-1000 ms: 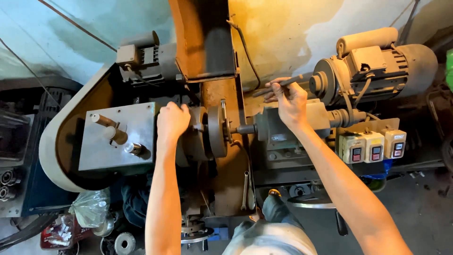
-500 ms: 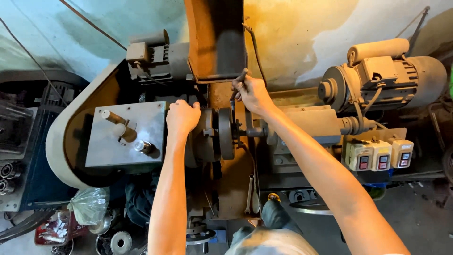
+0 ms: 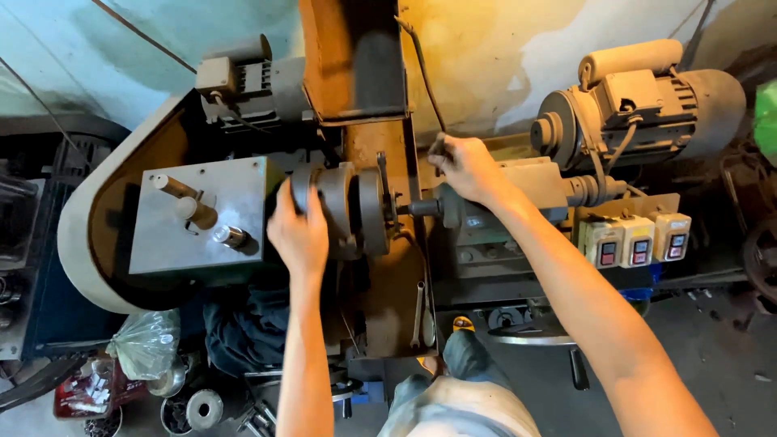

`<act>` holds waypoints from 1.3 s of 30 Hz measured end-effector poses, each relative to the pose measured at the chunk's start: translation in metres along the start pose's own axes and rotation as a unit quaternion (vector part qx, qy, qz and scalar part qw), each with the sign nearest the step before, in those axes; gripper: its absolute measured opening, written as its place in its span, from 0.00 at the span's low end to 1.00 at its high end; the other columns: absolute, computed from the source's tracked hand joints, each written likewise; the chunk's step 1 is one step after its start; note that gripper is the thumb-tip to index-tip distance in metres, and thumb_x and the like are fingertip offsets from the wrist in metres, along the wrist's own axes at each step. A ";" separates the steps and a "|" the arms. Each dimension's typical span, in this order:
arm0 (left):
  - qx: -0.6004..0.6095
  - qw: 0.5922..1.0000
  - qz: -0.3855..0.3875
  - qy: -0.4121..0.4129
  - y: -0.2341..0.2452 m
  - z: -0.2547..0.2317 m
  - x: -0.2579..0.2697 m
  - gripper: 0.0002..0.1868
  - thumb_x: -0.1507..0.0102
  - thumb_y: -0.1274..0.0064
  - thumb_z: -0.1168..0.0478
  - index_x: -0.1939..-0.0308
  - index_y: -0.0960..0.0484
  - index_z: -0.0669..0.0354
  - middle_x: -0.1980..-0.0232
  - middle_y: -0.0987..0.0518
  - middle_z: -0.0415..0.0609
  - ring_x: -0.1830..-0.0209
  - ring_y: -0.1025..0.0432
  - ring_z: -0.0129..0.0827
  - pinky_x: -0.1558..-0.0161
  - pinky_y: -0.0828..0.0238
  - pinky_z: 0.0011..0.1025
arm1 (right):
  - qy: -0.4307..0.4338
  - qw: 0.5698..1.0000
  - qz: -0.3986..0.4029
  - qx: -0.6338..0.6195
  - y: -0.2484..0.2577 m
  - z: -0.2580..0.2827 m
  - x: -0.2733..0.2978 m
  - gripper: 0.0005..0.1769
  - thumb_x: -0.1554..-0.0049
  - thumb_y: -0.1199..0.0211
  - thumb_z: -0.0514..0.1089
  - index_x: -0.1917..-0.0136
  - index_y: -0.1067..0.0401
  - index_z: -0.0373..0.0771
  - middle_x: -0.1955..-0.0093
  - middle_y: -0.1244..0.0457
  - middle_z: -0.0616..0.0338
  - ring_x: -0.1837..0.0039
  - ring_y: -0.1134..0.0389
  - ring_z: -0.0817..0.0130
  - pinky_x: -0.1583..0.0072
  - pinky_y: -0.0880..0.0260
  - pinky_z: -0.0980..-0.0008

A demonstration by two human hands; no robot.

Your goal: Using a lathe machine to machine metal parts.

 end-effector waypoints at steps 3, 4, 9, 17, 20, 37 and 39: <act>0.116 0.987 -0.112 -0.029 0.011 0.021 0.078 0.21 0.25 0.53 0.61 0.28 0.29 0.64 0.38 0.21 0.64 0.44 0.24 0.56 0.46 0.26 0.42 | 0.026 0.997 0.012 0.070 -0.004 0.002 0.003 0.06 0.39 0.33 0.34 0.59 0.28 0.36 0.66 0.31 0.52 0.59 0.26 0.52 0.53 0.24 0.59; 0.115 0.989 -0.087 0.018 -0.004 0.048 0.110 0.25 0.28 0.53 0.65 0.26 0.35 0.66 0.37 0.24 0.67 0.42 0.26 0.58 0.45 0.27 0.48 | 0.040 0.996 0.009 0.081 -0.005 0.004 0.004 0.09 0.40 0.33 0.34 0.60 0.30 0.37 0.67 0.32 0.50 0.59 0.27 0.49 0.54 0.26 0.57; 0.125 0.978 0.053 0.159 -0.030 0.083 0.190 0.30 0.40 0.57 0.77 0.32 0.36 0.73 0.40 0.21 0.65 0.45 0.22 0.53 0.46 0.26 0.36 | 0.014 0.999 0.031 0.027 -0.008 0.006 0.002 0.05 0.45 0.37 0.34 0.54 0.28 0.33 0.59 0.29 0.52 0.63 0.32 0.53 0.59 0.34 0.60; 0.049 0.995 0.085 0.013 -0.016 -0.009 -0.034 0.20 0.34 0.42 0.61 0.45 0.22 0.77 0.42 0.25 0.74 0.44 0.29 0.73 0.44 0.31 0.61 | 0.043 0.994 0.028 0.093 0.000 0.020 0.005 0.07 0.39 0.35 0.35 0.59 0.31 0.35 0.66 0.34 0.49 0.58 0.29 0.45 0.54 0.27 0.58; -0.024 0.962 0.208 0.175 -0.068 0.072 -0.037 0.33 0.35 0.43 0.45 0.36 0.24 0.68 0.45 0.21 0.75 0.46 0.25 0.70 0.46 0.29 0.60 | 0.046 0.997 0.012 0.056 0.003 0.015 0.006 0.06 0.38 0.36 0.32 0.58 0.29 0.35 0.65 0.32 0.49 0.58 0.28 0.46 0.53 0.26 0.55; 0.062 0.990 -0.053 -0.113 0.020 -0.015 0.031 0.28 0.36 0.43 0.65 0.34 0.31 0.74 0.31 0.34 0.71 0.32 0.36 0.68 0.33 0.39 0.56 | -0.060 0.918 -0.184 -0.347 0.024 -0.024 -0.030 0.12 0.30 0.44 0.42 0.53 0.31 0.32 0.62 0.32 0.40 0.67 0.28 0.58 0.68 0.24 0.65; 0.059 0.991 0.013 -0.115 -0.010 -0.008 -0.011 0.22 0.36 0.43 0.68 0.38 0.25 0.69 0.32 0.32 0.70 0.35 0.35 0.70 0.36 0.36 0.57 | -0.058 0.927 -0.174 -0.327 0.014 -0.010 -0.047 0.12 0.31 0.45 0.39 0.55 0.30 0.30 0.66 0.33 0.38 0.70 0.29 0.57 0.72 0.26 0.63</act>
Point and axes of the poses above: each hand's wrist, its own x-axis away from the middle knuckle, its own y-axis out of the back of the hand, z = x × y, the point moved 9 cm from there along -x, towards the middle knuckle
